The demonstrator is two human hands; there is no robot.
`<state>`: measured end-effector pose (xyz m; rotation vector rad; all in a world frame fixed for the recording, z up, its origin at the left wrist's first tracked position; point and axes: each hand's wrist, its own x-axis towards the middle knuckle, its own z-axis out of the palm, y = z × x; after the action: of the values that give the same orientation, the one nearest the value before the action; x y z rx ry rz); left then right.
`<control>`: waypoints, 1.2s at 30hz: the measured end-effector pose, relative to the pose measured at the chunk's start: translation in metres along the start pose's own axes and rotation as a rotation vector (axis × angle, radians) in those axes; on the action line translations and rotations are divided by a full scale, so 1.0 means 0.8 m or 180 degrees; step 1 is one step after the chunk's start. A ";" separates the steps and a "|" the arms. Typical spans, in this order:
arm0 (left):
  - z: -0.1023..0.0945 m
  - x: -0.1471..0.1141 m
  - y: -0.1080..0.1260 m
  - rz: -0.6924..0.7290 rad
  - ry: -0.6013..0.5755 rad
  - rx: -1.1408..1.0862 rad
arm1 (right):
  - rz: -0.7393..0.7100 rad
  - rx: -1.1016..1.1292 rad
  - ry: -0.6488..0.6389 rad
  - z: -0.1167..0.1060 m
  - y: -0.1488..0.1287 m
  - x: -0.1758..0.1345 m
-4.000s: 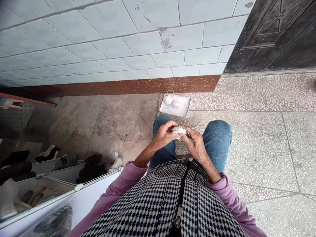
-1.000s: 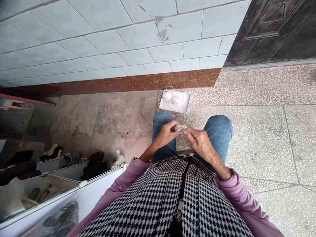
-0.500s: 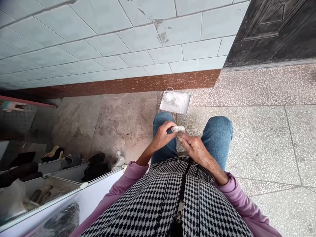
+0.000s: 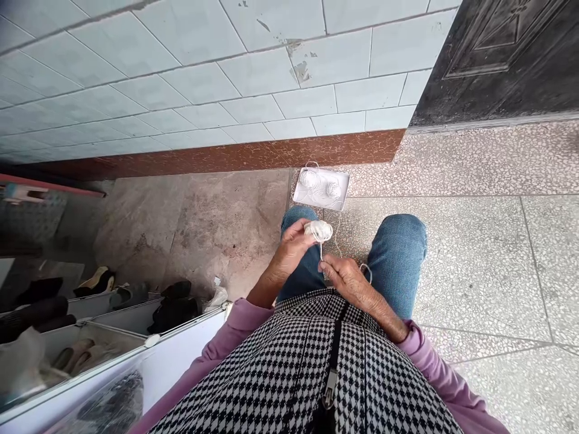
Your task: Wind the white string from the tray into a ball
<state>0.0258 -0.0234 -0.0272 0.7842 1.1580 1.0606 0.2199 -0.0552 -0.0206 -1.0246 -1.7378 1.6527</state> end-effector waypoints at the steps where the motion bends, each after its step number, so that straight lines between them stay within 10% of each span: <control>1: -0.002 -0.003 0.001 0.0117 0.0026 0.0409 | -0.0026 -0.0109 -0.0018 -0.003 -0.003 -0.002; 5: -0.008 -0.018 0.013 0.0184 -0.0738 0.1534 | -0.0052 -0.0344 0.0237 -0.030 -0.011 -0.007; 10: -0.011 -0.028 0.028 -0.0271 -0.1440 0.0893 | 0.0013 0.0397 0.0203 -0.049 -0.011 -0.006; 23: -0.028 -0.026 0.044 -0.0079 -0.0223 0.0090 | 0.0213 0.0926 0.0130 -0.042 0.011 0.029; 36: -0.223 -0.033 0.143 0.1806 0.2009 -0.1665 | 0.0297 0.0372 0.0626 -0.194 0.003 0.047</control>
<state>-0.1765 -0.0162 0.0412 0.3569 1.1020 2.0895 0.3229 0.0660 -0.0097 -1.1855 -1.4697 1.6287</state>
